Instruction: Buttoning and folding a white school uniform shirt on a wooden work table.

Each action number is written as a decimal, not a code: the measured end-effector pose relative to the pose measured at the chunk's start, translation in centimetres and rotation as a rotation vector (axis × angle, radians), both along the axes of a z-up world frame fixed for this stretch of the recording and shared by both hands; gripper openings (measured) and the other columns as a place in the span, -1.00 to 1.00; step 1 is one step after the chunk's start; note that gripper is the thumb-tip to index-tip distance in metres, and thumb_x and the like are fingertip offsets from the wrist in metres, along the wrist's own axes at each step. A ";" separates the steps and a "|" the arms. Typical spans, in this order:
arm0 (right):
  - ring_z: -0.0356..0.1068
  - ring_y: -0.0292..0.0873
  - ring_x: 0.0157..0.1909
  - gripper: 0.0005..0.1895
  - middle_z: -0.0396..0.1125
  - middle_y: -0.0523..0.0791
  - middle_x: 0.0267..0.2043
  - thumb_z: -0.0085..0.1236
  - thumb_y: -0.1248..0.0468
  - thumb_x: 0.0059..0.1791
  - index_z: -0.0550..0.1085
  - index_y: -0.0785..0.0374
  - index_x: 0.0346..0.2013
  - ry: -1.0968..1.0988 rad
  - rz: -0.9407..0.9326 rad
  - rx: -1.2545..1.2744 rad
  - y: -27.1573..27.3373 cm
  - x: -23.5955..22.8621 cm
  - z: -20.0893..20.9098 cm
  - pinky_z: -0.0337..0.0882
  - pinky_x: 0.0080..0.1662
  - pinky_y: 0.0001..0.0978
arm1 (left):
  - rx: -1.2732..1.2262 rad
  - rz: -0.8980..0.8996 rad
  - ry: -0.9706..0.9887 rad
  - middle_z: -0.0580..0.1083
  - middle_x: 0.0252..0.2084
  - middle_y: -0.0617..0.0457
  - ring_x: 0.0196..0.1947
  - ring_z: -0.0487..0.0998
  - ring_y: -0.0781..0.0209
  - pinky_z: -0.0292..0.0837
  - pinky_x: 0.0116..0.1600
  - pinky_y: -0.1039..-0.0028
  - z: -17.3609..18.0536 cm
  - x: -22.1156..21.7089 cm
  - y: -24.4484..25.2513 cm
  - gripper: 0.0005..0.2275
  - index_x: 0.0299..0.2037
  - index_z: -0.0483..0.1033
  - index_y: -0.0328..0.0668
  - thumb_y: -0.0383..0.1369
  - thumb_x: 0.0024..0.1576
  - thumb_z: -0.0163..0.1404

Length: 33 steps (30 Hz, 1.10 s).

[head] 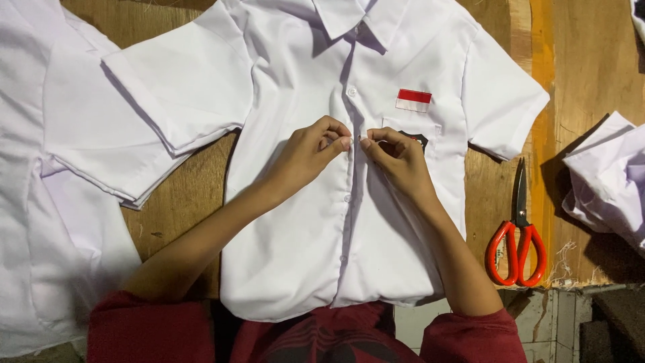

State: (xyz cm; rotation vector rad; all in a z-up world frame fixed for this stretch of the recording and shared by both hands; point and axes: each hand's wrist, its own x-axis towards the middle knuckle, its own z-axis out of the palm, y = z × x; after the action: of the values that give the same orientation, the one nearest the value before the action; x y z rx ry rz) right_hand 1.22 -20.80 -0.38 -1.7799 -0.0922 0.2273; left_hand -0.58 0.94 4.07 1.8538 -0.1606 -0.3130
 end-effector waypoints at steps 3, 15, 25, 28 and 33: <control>0.27 -0.36 -0.40 -0.92 0.41 -0.12 -0.33 0.31 0.34 0.02 0.61 0.29 -0.22 -0.124 0.007 -0.056 0.2 -0.1 -0.1 0.28 -0.35 -0.56 | -0.050 -0.013 -0.028 0.62 -0.19 -0.05 -0.44 0.41 0.31 0.35 -0.33 0.52 -0.6 0.3 -0.2 -0.78 -0.03 0.49 -0.17 -0.22 0.30 -0.05; 0.30 -0.29 -0.47 -0.93 0.39 -0.13 -0.35 0.34 0.36 -0.02 0.60 0.24 -0.25 -0.292 0.039 -0.202 0.3 -0.2 0.3 0.23 -0.46 -0.56 | -0.060 0.014 -0.080 0.62 -0.20 -0.05 -0.40 0.42 0.31 0.36 -0.25 0.51 -1.4 0.4 0.0 -0.76 -0.02 0.38 -0.14 -0.18 0.28 0.02; 0.42 -0.20 -0.45 -0.79 0.37 -0.09 -0.36 0.44 0.31 -0.09 0.56 0.30 -0.26 -0.354 0.041 -0.266 0.8 -0.7 0.0 0.28 -0.46 -0.51 | 0.083 -0.027 -0.313 0.62 -0.28 -0.03 -0.33 0.56 0.09 0.48 -0.16 0.35 -1.3 0.2 -0.1 -0.88 -0.01 0.31 -0.13 -0.30 0.37 -0.13; 0.45 -0.20 -0.44 -0.79 0.39 -0.10 -0.37 0.44 0.29 -0.09 0.56 0.30 -0.28 -0.325 0.020 -0.267 0.9 -1.0 0.1 0.30 -0.45 -0.51 | 0.133 -0.053 -0.375 0.61 -0.32 -0.02 -0.31 0.56 0.09 0.50 -0.16 0.35 -1.7 0.6 0.0 -0.86 -0.02 0.33 -0.12 -0.29 0.40 -0.23; 0.47 -0.17 -0.43 -0.77 0.41 -0.06 -0.42 0.44 0.23 -0.08 0.57 0.30 -0.29 -0.260 -0.017 -0.294 1.2 -1.6 0.7 0.39 -0.41 -0.45 | 0.330 -0.077 -0.600 0.55 -0.38 0.06 -0.31 0.54 0.20 0.52 -0.15 0.42 -4.1 1.1 -0.2 -0.83 -0.03 0.40 -0.12 -0.30 0.42 -0.25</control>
State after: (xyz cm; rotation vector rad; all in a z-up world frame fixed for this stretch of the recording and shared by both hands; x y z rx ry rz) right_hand -0.39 -19.57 0.28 -2.0955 -0.2398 -0.0059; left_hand 0.49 0.78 0.01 2.2288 -0.6222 0.1874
